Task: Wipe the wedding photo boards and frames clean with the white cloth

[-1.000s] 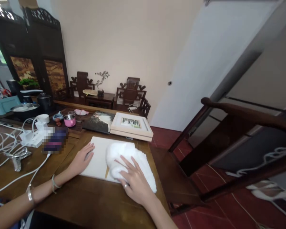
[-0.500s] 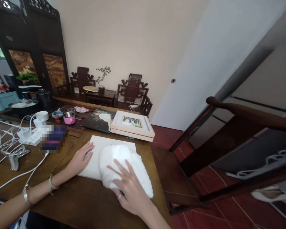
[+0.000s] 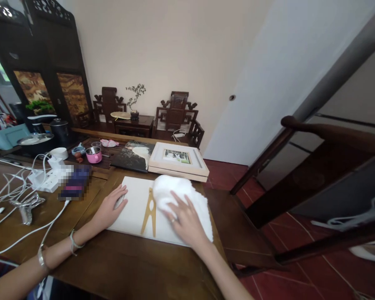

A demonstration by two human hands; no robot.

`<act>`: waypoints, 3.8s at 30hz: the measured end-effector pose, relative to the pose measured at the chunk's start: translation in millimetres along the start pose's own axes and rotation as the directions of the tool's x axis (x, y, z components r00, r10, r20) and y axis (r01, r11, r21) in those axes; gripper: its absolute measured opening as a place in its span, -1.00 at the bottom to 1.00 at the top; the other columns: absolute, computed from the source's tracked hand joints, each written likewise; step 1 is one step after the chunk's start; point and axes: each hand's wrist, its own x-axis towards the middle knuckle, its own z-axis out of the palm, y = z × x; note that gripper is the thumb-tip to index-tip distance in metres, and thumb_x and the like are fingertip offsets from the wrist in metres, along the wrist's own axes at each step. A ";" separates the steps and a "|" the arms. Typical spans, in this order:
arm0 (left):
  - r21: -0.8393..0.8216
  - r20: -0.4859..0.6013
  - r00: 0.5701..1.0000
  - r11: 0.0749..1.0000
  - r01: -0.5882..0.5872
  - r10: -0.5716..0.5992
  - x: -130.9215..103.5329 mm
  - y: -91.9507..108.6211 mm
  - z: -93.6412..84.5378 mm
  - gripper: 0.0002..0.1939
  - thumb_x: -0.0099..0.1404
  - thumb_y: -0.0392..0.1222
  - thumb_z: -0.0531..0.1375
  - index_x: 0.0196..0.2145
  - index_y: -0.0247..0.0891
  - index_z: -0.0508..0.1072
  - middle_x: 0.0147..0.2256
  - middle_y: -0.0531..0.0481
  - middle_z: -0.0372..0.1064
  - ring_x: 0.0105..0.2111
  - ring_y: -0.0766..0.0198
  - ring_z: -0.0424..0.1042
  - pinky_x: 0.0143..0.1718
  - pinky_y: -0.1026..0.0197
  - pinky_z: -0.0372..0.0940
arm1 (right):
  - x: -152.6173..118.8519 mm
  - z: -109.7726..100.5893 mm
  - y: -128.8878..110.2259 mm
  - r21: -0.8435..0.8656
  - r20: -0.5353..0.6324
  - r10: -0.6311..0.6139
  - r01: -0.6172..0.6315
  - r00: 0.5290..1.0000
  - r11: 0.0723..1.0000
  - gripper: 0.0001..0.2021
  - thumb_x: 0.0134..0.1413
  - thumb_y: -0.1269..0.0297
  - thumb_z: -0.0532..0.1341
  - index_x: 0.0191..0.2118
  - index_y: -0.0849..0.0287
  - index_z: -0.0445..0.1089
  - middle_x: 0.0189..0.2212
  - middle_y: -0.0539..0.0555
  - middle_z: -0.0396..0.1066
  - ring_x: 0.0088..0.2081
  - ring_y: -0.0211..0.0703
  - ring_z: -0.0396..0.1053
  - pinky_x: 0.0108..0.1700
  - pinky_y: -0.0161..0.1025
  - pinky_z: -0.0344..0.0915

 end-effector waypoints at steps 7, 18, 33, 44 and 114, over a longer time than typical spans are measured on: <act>-0.026 -0.004 1.000 1.000 0.004 -0.004 -0.9 -3.9 2.7 -0.62 0.30 -0.24 0.05 0.04 -0.34 0.40 0.17 -0.23 0.26 0.24 0.06 0.14 0.24 -0.10 0.11 | 0.1 8.8 -67.4 0.089 0.084 -0.121 0.114 0.989 0.990 -0.75 0.12 0.43 0.06 -0.22 0.11 0.47 0.12 0.18 0.36 0.31 0.10 -0.02 0.27 0.35 -0.17; -0.003 0.026 1.000 1.000 0.005 -0.005 0.8 0.6 1.1 -0.63 0.34 -0.19 0.04 0.02 -0.40 0.41 0.16 -0.26 0.27 0.25 0.05 0.13 0.25 -0.06 0.10 | 49.5 9.6 -41.5 0.121 0.123 0.054 -0.069 0.991 0.990 -0.70 0.27 0.22 0.02 -0.09 0.11 0.47 0.06 0.16 0.41 0.23 0.07 0.15 0.25 0.25 -0.02; 0.012 -0.001 1.000 1.000 -0.021 0.021 0.7 -2.9 3.2 -0.62 0.35 -0.16 0.00 0.03 -0.35 0.40 0.15 -0.22 0.28 0.24 0.05 0.15 0.24 -0.10 0.12 | -53.3 -18.7 -18.0 -0.002 0.020 0.003 -0.003 1.000 1.000 -0.75 0.25 0.29 0.02 -0.34 0.15 0.42 0.13 0.26 0.33 0.28 0.09 0.05 0.27 0.30 -0.08; 0.004 0.024 0.999 1.000 -0.026 0.026 -2.3 -2.2 -0.1 -0.62 0.35 -0.18 -0.01 0.02 -0.39 0.39 0.17 -0.27 0.25 0.26 0.04 0.10 0.24 -0.09 0.09 | -41.2 -10.3 -46.6 -0.056 0.076 0.042 -0.038 0.996 0.998 -0.72 0.27 0.27 0.01 -0.24 0.16 0.46 0.09 0.28 0.36 0.27 0.10 0.08 0.26 0.32 -0.12; -0.027 0.022 0.999 0.999 -0.024 0.025 10.1 -1.7 -12.0 -0.50 0.26 0.01 0.06 0.00 -0.41 0.46 0.11 -0.23 0.32 0.19 0.09 0.23 0.24 0.04 0.09 | -25.9 -12.6 -29.4 -0.096 -0.052 0.261 -0.265 0.964 0.960 -0.70 0.24 0.29 0.05 -0.03 0.20 0.45 0.05 0.30 0.40 0.29 0.06 0.03 0.24 0.19 -0.14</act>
